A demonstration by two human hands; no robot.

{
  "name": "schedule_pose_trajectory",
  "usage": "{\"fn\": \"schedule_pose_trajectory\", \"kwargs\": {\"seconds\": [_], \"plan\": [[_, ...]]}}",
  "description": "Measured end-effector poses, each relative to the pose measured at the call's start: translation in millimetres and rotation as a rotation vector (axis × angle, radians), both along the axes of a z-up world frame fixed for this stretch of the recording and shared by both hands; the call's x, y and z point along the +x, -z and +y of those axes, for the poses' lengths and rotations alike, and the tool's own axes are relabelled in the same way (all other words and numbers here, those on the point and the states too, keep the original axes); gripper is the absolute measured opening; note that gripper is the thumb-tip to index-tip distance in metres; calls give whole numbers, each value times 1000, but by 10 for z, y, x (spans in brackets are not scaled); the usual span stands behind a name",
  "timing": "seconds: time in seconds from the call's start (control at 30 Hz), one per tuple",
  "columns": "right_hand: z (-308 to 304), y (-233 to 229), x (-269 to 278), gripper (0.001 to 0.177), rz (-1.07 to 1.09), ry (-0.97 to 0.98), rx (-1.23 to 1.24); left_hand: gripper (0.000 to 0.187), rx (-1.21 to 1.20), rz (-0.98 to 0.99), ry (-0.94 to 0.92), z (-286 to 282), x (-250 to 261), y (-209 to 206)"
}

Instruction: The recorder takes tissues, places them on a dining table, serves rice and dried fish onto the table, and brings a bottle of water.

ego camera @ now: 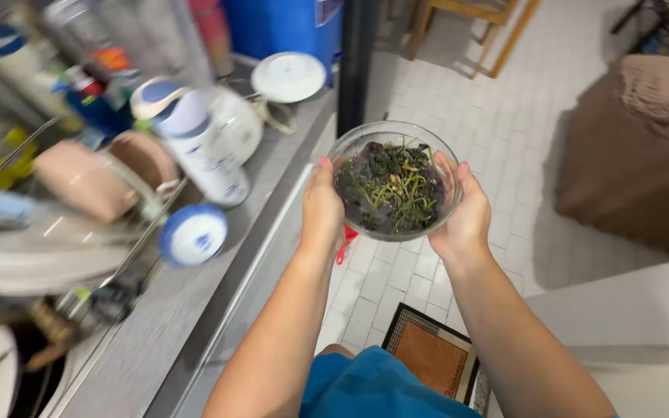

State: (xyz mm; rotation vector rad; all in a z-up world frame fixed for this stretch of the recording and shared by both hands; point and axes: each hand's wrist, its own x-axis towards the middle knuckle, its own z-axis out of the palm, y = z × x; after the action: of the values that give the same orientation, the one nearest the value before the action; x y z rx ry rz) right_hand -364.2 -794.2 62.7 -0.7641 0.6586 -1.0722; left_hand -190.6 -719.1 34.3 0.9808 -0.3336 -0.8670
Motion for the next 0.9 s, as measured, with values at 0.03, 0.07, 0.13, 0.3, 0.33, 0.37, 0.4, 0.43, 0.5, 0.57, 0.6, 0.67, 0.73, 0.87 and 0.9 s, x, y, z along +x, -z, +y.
{"fn": "schedule_pose_trajectory", "kwargs": {"seconds": [0.03, 0.07, 0.13, 0.3, 0.33, 0.37, 0.4, 0.43, 0.5, 0.57, 0.6, 0.67, 0.73, 0.87, 0.9], "plan": [[-206, -38, -59, 53, -11, 31, 17, 58, 28, -74, -5, -285, -40, 4], [-412, -71, -110, 51, -23, 61, 33, 60, 53, -149, -10, -570, -75, 13], [-906, -87, -166, 50, -34, 118, 31, 60, 28, -109, 42, -1167, -94, -7], [-2099, -46, -232, 46, -57, 208, 1, 61, -38, -62, 167, -2465, -100, -31], [-2326, -73, -218, 46, -65, 219, 2, 62, -26, -70, 166, -2722, -87, -73], [-2581, -118, -187, 46, -74, 228, 0, 62, -18, -79, 163, -3004, -57, -131], [-2819, -116, -173, 46, -80, 241, -11, 62, -29, -85, 176, -3249, -32, -150], [-3059, -120, -150, 46, -73, 251, -22, 62, -20, -84, 200, -3493, 2, -180], [-3552, -245, -65, 47, -78, 272, -47, 62, -25, -94, 235, -4051, 76, -257], [-3957, -404, 5, 48, -52, 299, -8, 62, 17, -72, 236, -4576, 100, -257], [-4162, -404, -11, 48, -50, 309, -2, 62, 23, -70, 246, -4801, 100, -283], [-4612, -408, -1, 48, -53, 307, 39, 62, -22, -149, 263, -5280, 142, -337], [-5230, -393, -15, 48, -64, 298, 8, 62, -26, -128, 268, -5816, 152, -394], [-6286, -420, -39, 48, -42, 285, 3, 62, -50, -103, 280, -6904, 128, -381], [-6586, -430, -45, 48, -40, 278, -3, 62, -56, -100, 274, -7191, 127, -406]]}}
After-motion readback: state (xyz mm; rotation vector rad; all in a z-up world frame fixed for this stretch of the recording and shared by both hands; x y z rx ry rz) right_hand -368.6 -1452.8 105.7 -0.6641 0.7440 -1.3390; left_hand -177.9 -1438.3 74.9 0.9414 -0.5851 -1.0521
